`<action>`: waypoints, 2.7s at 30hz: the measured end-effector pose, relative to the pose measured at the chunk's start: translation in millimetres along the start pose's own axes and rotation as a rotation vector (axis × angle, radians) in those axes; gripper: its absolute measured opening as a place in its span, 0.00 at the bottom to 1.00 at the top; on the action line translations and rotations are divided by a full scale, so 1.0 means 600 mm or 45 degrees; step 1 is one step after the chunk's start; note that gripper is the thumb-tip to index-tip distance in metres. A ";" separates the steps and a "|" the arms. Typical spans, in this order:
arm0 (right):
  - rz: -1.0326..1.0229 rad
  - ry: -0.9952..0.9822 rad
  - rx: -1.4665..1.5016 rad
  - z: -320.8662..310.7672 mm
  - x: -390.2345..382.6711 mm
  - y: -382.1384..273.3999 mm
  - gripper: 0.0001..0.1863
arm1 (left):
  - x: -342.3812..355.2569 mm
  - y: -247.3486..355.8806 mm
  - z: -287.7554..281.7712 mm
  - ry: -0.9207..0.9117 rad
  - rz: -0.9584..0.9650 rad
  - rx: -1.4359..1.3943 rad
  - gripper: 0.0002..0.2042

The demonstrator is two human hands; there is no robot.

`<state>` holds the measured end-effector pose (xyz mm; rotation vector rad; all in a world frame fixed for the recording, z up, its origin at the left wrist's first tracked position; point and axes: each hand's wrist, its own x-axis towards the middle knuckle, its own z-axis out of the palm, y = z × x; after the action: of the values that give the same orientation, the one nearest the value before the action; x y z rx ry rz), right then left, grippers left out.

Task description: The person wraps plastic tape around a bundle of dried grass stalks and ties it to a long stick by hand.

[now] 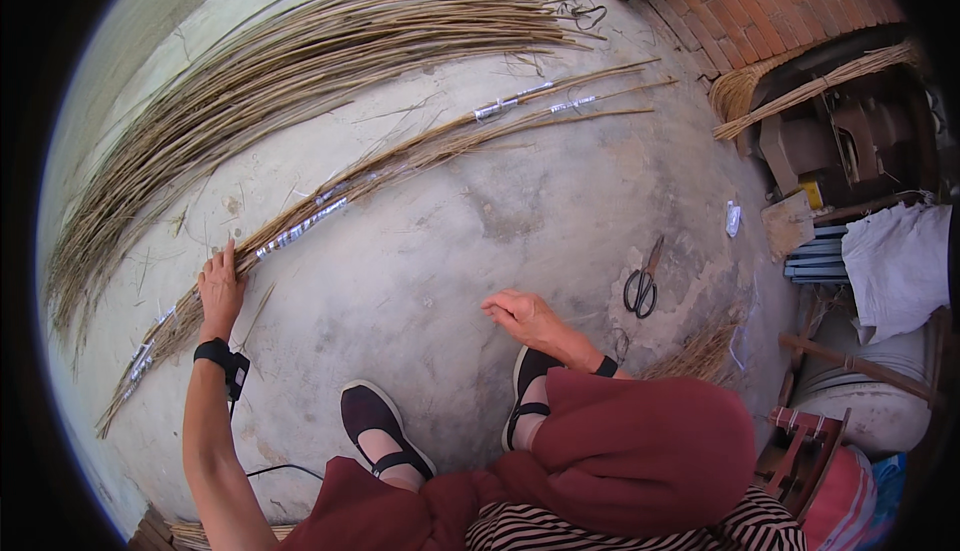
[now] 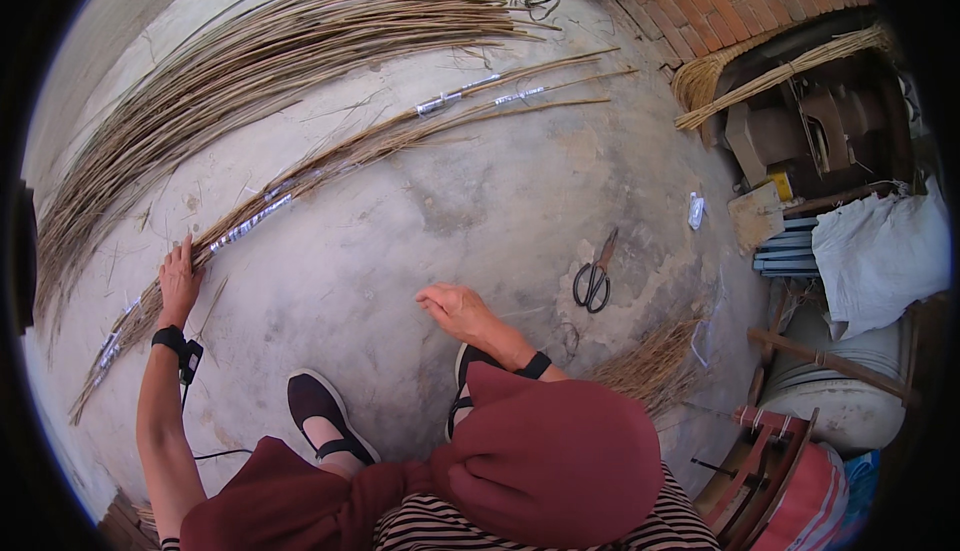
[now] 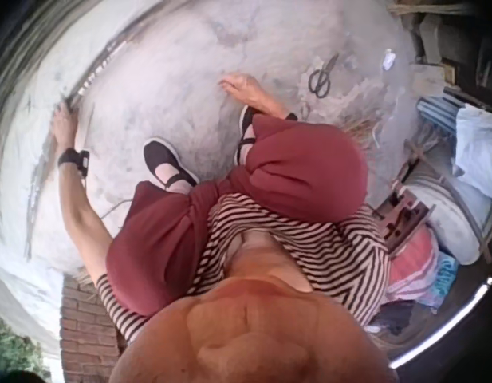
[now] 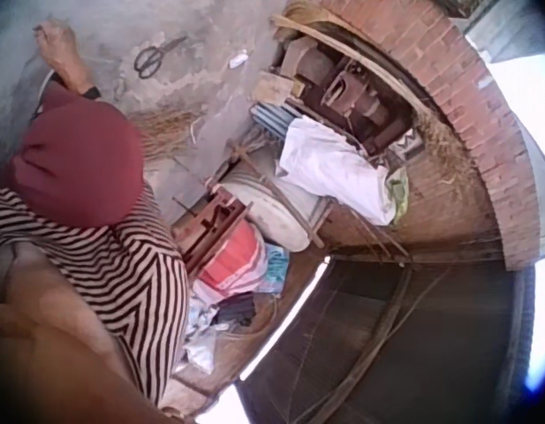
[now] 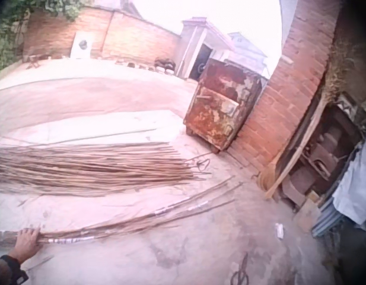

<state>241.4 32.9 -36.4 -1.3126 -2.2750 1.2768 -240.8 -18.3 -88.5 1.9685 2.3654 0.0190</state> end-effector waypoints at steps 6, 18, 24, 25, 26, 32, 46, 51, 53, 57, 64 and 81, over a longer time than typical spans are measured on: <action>-0.074 -0.043 0.020 0.015 0.008 0.001 0.07 | 0.015 -0.041 0.014 -0.187 0.075 0.043 0.17; 0.022 -0.135 0.028 0.015 -0.007 0.030 0.08 | -0.027 0.002 -0.011 -0.065 0.158 -0.004 0.28; 0.017 -0.229 0.031 0.044 -0.042 0.052 0.07 | -0.046 0.025 -0.013 -0.014 0.099 -0.098 0.33; 0.046 -0.275 0.026 0.045 -0.048 0.056 0.08 | -0.046 0.030 -0.011 0.017 0.125 -0.081 0.33; 0.072 -0.324 0.023 0.046 -0.050 0.056 0.08 | -0.048 0.032 -0.009 0.047 0.148 -0.060 0.33; 0.163 -0.383 0.079 0.050 -0.047 0.049 0.08 | -0.047 0.004 -0.003 -0.017 0.084 0.134 0.27; 0.112 -0.385 0.101 0.025 -0.037 0.038 0.08 | -0.012 -0.080 -0.006 -0.100 -0.099 0.447 0.09; 0.273 -0.313 0.155 0.040 -0.044 0.055 0.08 | -0.041 -0.087 -0.027 -0.343 -0.144 0.321 0.18; 0.265 -0.344 0.148 0.036 -0.032 0.034 0.08 | -0.041 -0.074 -0.036 -0.307 -0.172 0.193 0.27; 0.203 -0.400 0.134 0.042 -0.009 0.029 0.08 | -0.030 -0.041 -0.036 -0.089 -0.235 0.092 0.38; 0.208 -0.346 0.204 0.051 -0.005 0.021 0.08 | -0.010 -0.014 -0.009 -0.112 -0.053 -0.066 0.25; 0.205 -0.333 0.126 0.028 -0.014 0.027 0.07 | 0.021 -0.054 -0.018 -0.340 -0.145 0.200 0.12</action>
<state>246.3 20.4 -57.1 -1.3889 -2.2729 1.6835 -275.8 -11.4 -80.2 1.7618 2.3574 -0.4198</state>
